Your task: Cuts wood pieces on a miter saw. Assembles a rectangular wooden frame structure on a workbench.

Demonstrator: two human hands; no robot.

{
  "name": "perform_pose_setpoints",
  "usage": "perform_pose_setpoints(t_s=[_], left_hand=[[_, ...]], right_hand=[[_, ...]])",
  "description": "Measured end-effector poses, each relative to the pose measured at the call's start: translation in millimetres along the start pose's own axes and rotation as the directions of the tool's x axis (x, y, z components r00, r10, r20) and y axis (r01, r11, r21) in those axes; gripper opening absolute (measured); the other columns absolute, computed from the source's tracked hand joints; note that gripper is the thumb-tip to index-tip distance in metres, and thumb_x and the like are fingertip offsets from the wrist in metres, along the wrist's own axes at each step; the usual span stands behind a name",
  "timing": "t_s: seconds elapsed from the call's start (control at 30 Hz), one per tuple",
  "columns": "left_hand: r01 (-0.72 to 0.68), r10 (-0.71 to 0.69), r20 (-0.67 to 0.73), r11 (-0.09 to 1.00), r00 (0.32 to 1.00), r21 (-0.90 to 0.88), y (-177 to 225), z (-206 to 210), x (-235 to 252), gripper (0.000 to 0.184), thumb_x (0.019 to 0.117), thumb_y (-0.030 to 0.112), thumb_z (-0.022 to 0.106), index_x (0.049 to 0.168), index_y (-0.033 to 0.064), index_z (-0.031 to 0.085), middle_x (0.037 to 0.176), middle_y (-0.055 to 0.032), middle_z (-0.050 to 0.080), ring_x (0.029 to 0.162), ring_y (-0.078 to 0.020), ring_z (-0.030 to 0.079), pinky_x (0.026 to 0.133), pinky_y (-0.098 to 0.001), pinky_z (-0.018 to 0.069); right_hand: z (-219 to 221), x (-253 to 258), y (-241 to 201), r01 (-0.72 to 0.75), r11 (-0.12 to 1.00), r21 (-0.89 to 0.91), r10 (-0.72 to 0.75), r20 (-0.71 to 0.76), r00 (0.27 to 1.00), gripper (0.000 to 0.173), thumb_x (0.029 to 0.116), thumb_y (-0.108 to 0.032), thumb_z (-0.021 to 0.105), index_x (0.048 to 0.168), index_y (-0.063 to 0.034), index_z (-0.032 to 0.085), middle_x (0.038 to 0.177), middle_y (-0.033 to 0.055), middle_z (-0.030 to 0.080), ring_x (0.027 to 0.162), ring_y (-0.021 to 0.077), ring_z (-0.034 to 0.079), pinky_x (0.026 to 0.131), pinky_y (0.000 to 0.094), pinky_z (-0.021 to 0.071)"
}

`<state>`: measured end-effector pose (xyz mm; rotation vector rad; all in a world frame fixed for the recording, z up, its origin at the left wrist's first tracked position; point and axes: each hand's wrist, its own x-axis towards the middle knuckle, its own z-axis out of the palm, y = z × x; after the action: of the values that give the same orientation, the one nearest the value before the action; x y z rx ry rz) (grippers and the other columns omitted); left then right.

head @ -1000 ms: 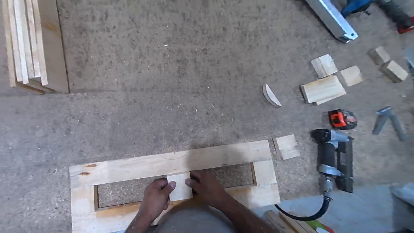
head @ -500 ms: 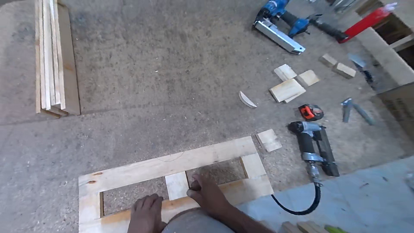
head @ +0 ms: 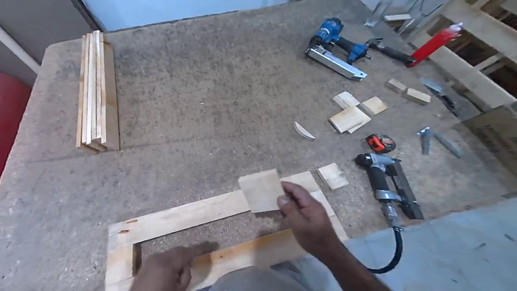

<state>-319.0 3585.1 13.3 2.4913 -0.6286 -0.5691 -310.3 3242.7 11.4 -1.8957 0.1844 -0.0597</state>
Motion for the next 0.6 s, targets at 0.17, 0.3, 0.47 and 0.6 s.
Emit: perform_pose_setpoints(t_s=[0.17, 0.3, 0.47, 0.6], left_hand=[[0.134, -0.141, 0.266, 0.99, 0.954, 0.043, 5.8, -23.0, 40.2, 0.055, 0.0945, 0.036, 0.066, 0.143, 0.012, 0.059, 0.126, -0.0152, 0.069, 0.115, -0.0366, 0.066, 0.099, -0.0614, 0.0506], [0.069, -0.089, 0.383, 0.996, 0.92, 0.064, -18.8, 86.8, 26.5, 0.059, 0.0924, 0.033, 0.071, 0.146, 0.0137, 0.057, 0.151, -0.0181, 0.052, 0.14, -0.0402, 0.047, 0.113, -0.0604, 0.0404], [0.039, -0.076, 0.226, 0.986, 0.971, 0.161, -31.3, 127.4, 14.7, 0.054, 0.0989, 0.026, 0.058, 0.152, 0.0188, 0.05, 0.145, -0.0154, 0.056, 0.134, -0.0369, 0.053, 0.106, -0.057, 0.0465], [0.041, -0.097, 0.248, 0.975, 0.964, 0.22, -24.6, 126.8, 20.9, 0.072, 0.0852, 0.034, 0.075, 0.149, 0.0119, 0.051, 0.142, -0.0169, 0.057, 0.131, -0.0399, 0.054, 0.1, -0.0605, 0.0481]], right_hand=[[8.1, 5.9, 2.3, -0.001, 0.964, -0.264, -0.004, -0.02, 1.0, 0.041, 0.107, -0.031, 0.048, 0.142, -0.0117, 0.059, 0.125, 0.0087, 0.068, 0.102, 0.0193, 0.07, 0.088, 0.0457, 0.0602], [26.5, -7.1, 25.2, -0.318, 0.938, -0.14, 0.329, 0.063, 0.942, 0.043, 0.1062, -0.025, 0.05, 0.144, -0.0051, 0.054, 0.121, 0.0144, 0.068, 0.09, 0.0207, 0.072, 0.078, 0.04, 0.0631], [27.9, -39.2, 67.3, -0.576, 0.813, 0.088, 0.561, 0.148, 0.814, 0.039, 0.0995, -0.013, 0.059, 0.137, -0.0013, 0.058, 0.112, 0.0138, 0.071, 0.087, 0.0221, 0.074, 0.075, 0.0407, 0.0646], [29.7, -46.6, 70.8, -0.632, 0.765, 0.123, 0.613, 0.16, 0.774, 0.039, 0.0914, -0.006, 0.067, 0.128, 0.0006, 0.057, 0.107, 0.0142, 0.068, 0.089, 0.023, 0.072, 0.076, 0.041, 0.0643]])
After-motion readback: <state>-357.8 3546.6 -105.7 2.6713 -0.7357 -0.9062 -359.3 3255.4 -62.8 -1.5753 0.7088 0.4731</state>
